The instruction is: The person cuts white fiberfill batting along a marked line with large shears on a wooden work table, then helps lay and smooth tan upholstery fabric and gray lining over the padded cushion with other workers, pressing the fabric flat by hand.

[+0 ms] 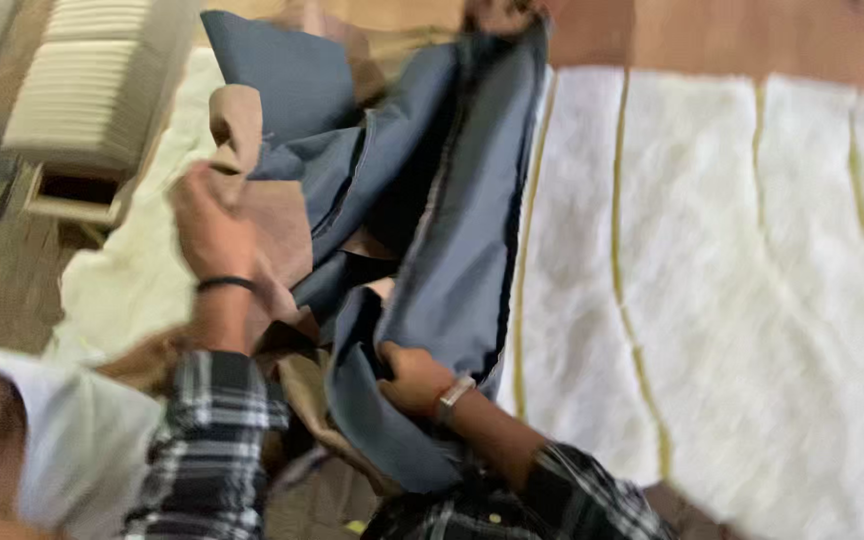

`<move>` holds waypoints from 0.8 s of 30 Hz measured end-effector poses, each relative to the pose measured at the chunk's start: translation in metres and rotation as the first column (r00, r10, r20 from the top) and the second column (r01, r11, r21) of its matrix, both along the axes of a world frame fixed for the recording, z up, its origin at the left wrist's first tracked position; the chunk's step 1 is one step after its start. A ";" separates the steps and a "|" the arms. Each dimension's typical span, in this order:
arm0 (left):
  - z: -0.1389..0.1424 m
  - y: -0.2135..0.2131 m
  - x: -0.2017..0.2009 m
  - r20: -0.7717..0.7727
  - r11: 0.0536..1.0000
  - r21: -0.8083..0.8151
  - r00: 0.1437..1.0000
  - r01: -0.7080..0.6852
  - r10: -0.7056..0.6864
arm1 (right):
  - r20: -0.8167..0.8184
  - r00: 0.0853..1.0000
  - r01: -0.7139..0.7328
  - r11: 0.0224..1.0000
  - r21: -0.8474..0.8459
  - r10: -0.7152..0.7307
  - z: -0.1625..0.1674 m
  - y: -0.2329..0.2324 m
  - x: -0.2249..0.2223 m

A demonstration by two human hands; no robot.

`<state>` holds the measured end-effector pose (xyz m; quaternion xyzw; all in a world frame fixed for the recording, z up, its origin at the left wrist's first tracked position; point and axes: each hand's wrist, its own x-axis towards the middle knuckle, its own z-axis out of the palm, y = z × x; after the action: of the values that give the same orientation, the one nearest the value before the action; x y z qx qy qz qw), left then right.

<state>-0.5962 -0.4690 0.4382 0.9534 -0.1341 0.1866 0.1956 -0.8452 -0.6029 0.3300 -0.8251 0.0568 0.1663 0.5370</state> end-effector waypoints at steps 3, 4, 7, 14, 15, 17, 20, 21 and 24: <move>-0.039 -0.031 -0.019 0.210 0.907 0.350 0.924 0.234 -0.320 | -0.192 0.969 -0.153 0.988 0.037 0.157 -0.020 0.029 0.016; -0.051 -0.043 -0.025 0.122 0.876 0.387 0.926 0.287 -0.357 | -0.201 0.974 -0.092 0.994 0.060 0.102 -0.029 0.035 0.012; -0.083 -0.084 -0.045 -0.286 0.848 0.320 0.896 0.423 -0.339 | -0.229 0.958 0.200 0.975 0.098 -0.173 -0.060 0.027 -0.029; -0.180 -0.171 -0.157 -0.491 -0.169 0.034 -0.131 0.985 -0.861 | -0.409 0.430 0.794 0.552 -0.254 -0.805 -0.107 0.028 -0.176; -0.198 -0.171 -0.175 -0.494 -0.372 0.104 -0.277 0.922 -0.824 | -0.464 0.428 0.805 0.560 -0.194 -0.776 -0.113 0.034 -0.185; -0.223 -0.167 -0.198 -0.545 -0.602 0.162 -0.437 0.782 -0.715 | -0.460 0.415 0.842 0.523 -0.132 -0.785 -0.119 0.049 -0.195; -0.253 -0.173 -0.216 -0.601 -0.638 0.113 -0.459 0.762 -0.654 | -0.291 0.453 0.844 0.511 -0.162 -0.842 -0.132 0.057 -0.208; -0.260 -0.175 -0.221 -0.596 -0.605 0.071 -0.453 0.793 -0.663 | -0.260 0.505 0.809 0.556 -0.190 -0.823 -0.135 0.059 -0.214; -0.270 -0.179 -0.234 -0.501 -0.541 -0.057 -0.493 0.839 -0.711 | -0.064 0.622 0.753 0.619 -0.223 -0.780 -0.141 0.067 -0.239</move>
<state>-0.8303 -0.6481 0.1679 0.3897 -0.8836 -0.2520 0.0629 -1.0840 -0.5362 0.1895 -0.7494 0.4598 -0.0215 0.4760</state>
